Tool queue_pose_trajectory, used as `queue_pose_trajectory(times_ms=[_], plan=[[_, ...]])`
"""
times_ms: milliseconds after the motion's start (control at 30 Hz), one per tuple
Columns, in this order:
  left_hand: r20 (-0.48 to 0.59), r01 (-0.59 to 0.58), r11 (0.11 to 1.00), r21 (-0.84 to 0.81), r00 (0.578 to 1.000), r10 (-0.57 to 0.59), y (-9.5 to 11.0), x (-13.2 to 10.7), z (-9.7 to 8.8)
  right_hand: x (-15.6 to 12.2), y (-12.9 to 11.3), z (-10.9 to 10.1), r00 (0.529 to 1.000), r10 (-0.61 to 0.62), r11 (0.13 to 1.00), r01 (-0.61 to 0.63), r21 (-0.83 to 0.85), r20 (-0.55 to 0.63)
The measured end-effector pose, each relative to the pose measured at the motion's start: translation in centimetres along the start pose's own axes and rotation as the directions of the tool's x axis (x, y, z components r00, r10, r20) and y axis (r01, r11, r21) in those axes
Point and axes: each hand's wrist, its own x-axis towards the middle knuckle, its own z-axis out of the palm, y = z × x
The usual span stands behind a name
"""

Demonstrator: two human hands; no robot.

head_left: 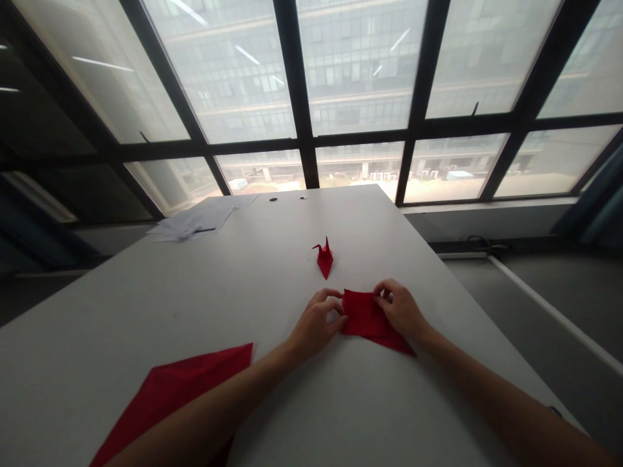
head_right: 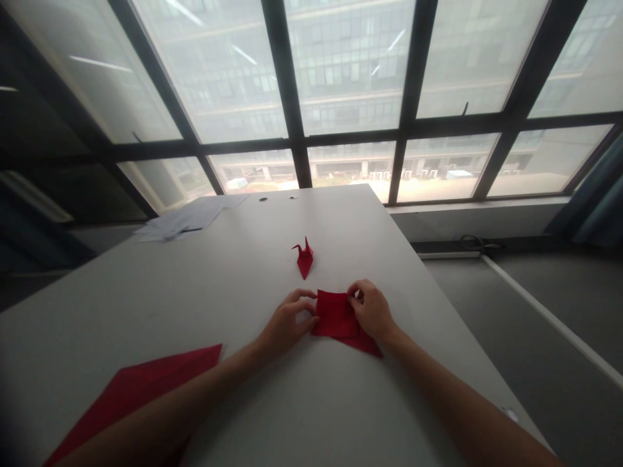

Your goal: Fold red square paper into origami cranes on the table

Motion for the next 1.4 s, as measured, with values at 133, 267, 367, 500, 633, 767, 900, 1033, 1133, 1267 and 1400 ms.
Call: queue_pose_trajectory(times_ms=[133,267,367,500,633,767,900,1033,1133,1267,1400], plan=[[-0.071,-0.024,1.000,0.001,0.997,0.024,0.7,0.0,-0.2,0.4,0.1,-0.2,1.000,0.014,0.995,-0.011,0.097,-0.024],[-0.058,0.001,1.000,-0.010,0.998,-0.001,1.1,0.1,-0.3,0.2,0.1,0.0,1.000,-0.008,0.995,0.010,0.099,-0.021],[-0.036,0.069,0.997,-0.031,0.997,-0.070,1.0,0.3,-0.3,0.1,0.0,0.0,0.998,-0.030,0.999,0.032,0.029,-0.052],[-0.065,0.143,0.989,-0.036,0.987,-0.145,0.6,0.4,-0.2,0.1,-1.0,-0.7,1.000,0.013,0.990,-0.015,-0.139,-0.015],[-0.106,0.165,0.986,-0.024,0.980,-0.167,0.4,0.4,-0.2,-1.1,-3.1,-1.6,0.989,0.070,0.954,-0.027,-0.299,0.133],[-0.143,0.194,0.981,-0.020,0.970,-0.195,0.3,0.5,-0.1,-3.1,-4.6,-1.8,0.978,0.021,0.921,0.062,-0.385,0.207],[-0.123,0.168,0.983,-0.075,0.977,-0.177,0.2,0.6,0.0,-3.6,-3.9,-1.8,0.969,-0.069,0.914,0.157,-0.374,0.238],[-0.067,0.130,0.980,-0.151,0.988,-0.141,0.3,0.5,0.1,-2.7,-2.0,-1.7,0.961,-0.164,0.926,0.228,-0.302,0.225],[-0.032,0.128,0.980,-0.152,0.990,-0.135,0.3,0.4,0.2,-2.2,-1.0,-1.6,0.956,-0.204,0.933,0.256,-0.254,0.212],[0.020,0.129,0.977,-0.168,0.992,-0.128,-0.3,0.2,0.5,-2.1,-0.4,-1.5,0.953,-0.225,0.936,0.269,-0.228,0.203],[0.040,0.137,0.974,-0.181,0.990,-0.132,-0.7,0.1,0.5,-2.2,-0.3,-1.5,0.952,-0.237,0.932,0.279,-0.232,0.192]])
